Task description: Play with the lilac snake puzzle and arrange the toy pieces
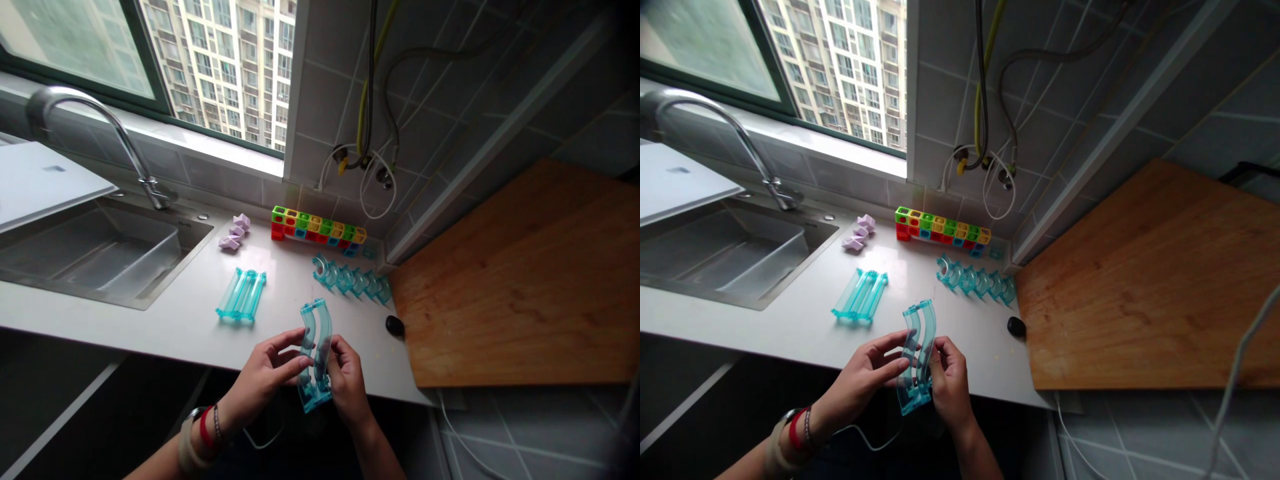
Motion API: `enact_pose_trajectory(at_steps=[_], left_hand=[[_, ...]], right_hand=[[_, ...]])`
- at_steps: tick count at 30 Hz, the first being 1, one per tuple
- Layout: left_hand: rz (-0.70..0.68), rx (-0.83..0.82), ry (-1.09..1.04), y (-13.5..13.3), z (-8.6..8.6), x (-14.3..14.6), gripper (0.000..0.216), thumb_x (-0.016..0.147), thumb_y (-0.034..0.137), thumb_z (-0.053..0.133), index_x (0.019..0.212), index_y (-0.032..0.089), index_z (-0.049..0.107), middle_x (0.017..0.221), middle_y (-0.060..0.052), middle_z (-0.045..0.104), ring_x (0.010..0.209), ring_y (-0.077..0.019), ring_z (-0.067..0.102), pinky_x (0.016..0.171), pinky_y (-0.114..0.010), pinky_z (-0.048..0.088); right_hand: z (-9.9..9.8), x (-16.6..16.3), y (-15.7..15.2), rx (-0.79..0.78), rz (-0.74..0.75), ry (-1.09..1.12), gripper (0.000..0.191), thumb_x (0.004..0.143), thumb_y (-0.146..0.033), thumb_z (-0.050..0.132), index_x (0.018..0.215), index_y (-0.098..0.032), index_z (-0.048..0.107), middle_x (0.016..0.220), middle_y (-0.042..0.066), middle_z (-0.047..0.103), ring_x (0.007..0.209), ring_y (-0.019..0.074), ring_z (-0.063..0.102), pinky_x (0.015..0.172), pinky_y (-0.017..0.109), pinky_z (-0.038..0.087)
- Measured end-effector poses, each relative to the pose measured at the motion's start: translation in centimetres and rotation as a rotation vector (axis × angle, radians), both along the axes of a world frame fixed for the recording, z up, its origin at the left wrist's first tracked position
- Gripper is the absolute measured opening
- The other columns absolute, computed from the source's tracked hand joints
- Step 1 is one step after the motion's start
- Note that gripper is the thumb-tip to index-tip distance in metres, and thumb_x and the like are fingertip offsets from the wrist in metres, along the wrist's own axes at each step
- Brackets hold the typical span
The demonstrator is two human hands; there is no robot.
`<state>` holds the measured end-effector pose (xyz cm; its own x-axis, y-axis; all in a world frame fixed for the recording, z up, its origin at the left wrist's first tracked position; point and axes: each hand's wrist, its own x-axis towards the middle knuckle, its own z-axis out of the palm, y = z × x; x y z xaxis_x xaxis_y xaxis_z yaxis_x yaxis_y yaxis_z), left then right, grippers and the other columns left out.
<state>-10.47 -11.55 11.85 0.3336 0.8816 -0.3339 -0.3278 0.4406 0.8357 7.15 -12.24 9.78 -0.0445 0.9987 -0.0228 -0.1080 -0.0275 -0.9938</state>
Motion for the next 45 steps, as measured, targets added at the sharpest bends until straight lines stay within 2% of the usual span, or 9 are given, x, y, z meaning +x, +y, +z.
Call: enact_pose_trajectory(at_steps=[12, 19, 24, 26, 28, 32, 34, 40, 45], left_hand=[[0.031, -0.074, -0.061, -0.1, 0.7, -0.1, 0.061, 0.082, 0.030, 0.085, 0.138, 0.018, 0.062, 0.132, -0.016, 0.066, 0.105, -0.0257, 0.070, 0.077, -0.035, 0.065], [0.022, -0.091, -0.048, -0.1, 0.2, -0.3, 0.060, 0.084, 0.033, 0.082, 0.138, 0.018, 0.062, 0.134, -0.017, 0.067, 0.110, -0.0296, 0.070, 0.078, -0.037, 0.065], [0.058, 0.004, 0.055, 1.0, -1.9, -0.2, 0.059, 0.087, 0.040, 0.078, 0.140, 0.019, 0.063, 0.140, -0.016, 0.066, 0.127, -0.0332, 0.063, 0.100, -0.044, 0.058], [0.087, 0.091, 0.128, 1.6, -3.4, -0.2, 0.060, 0.086, 0.042, 0.078, 0.139, 0.017, 0.065, 0.138, -0.016, 0.068, 0.130, -0.0325, 0.062, 0.109, -0.046, 0.051], [0.116, 0.124, 0.183, 2.2, -5.0, -0.4, 0.063, 0.086, 0.044, 0.077, 0.141, 0.017, 0.064, 0.138, -0.017, 0.068, 0.129, -0.0322, 0.062, 0.111, -0.047, 0.049], [0.155, 0.080, 0.206, 2.9, -7.3, -1.4, 0.065, 0.085, 0.046, 0.078, 0.141, 0.017, 0.063, 0.141, -0.018, 0.065, 0.127, -0.0330, 0.064, 0.108, -0.050, 0.051], [0.191, 0.064, 0.206, 3.4, -7.9, -2.1, 0.064, 0.083, 0.047, 0.079, 0.139, 0.018, 0.065, 0.146, -0.018, 0.061, 0.129, -0.0333, 0.063, 0.110, -0.050, 0.050], [0.214, -0.003, 0.261, 3.8, -7.4, -5.7, 0.073, 0.082, 0.053, 0.079, 0.143, 0.018, 0.060, 0.156, -0.020, 0.051, 0.128, -0.0346, 0.064, 0.102, -0.046, 0.056], [0.153, 0.252, 0.617, 2.5, -5.7, -9.8, 0.048, 0.093, 0.048, 0.068, 0.132, 0.021, 0.066, 0.133, -0.015, 0.070, 0.105, -0.0291, 0.074, 0.093, -0.045, 0.060]], right_hand=[[0.2, -0.6, -0.4, -0.047, -0.017, 0.006, 0.031, 0.099, -0.050, 0.061, 0.101, -0.019, 0.067, 0.085, 0.002, 0.069, 0.069, 0.0142, 0.061, 0.061, 0.023, 0.047], [-0.5, -0.5, -0.3, -0.096, -0.021, 0.027, 0.032, 0.099, -0.050, 0.062, 0.102, -0.019, 0.068, 0.086, 0.003, 0.069, 0.070, 0.0140, 0.062, 0.060, 0.023, 0.048], [-1.6, 0.8, 0.5, -0.159, 0.004, 0.020, 0.040, 0.098, -0.056, 0.058, 0.106, -0.019, 0.071, 0.088, 0.005, 0.070, 0.079, 0.0179, 0.066, 0.067, 0.027, 0.054], [-2.2, 1.0, 1.3, -0.144, 0.033, -0.067, 0.035, 0.094, -0.052, 0.066, 0.095, -0.017, 0.072, 0.081, 0.005, 0.069, 0.075, 0.0174, 0.066, 0.067, 0.027, 0.055], [-2.8, 0.7, 2.2, -0.139, 0.067, -0.155, 0.033, 0.091, -0.049, 0.070, 0.086, -0.016, 0.071, 0.077, 0.004, 0.069, 0.070, 0.0169, 0.066, 0.063, 0.026, 0.054], [-3.8, -0.8, 4.0, -0.146, 0.195, -0.280, 0.031, 0.091, -0.047, 0.068, 0.093, -0.016, 0.073, 0.078, 0.005, 0.073, 0.064, 0.0172, 0.068, 0.052, 0.024, 0.051], [-4.3, -1.9, 5.3, -0.106, 0.213, -0.397, 0.028, 0.092, -0.043, 0.065, 0.087, -0.016, 0.072, 0.071, 0.003, 0.071, 0.059, 0.0160, 0.068, 0.051, 0.023, 0.050], [-6.7, -6.1, 11.6, -0.064, 0.049, -0.590, 0.021, 0.089, -0.032, 0.059, 0.077, -0.017, 0.068, 0.074, 0.004, 0.073, 0.053, 0.0146, 0.065, 0.049, 0.022, 0.046], [-8.1, -9.8, 15.1, -0.039, -0.029, -0.660, 0.016, 0.082, -0.022, 0.063, 0.069, -0.019, 0.070, 0.070, 0.004, 0.074, 0.066, 0.0182, 0.068, 0.064, 0.024, 0.048]])
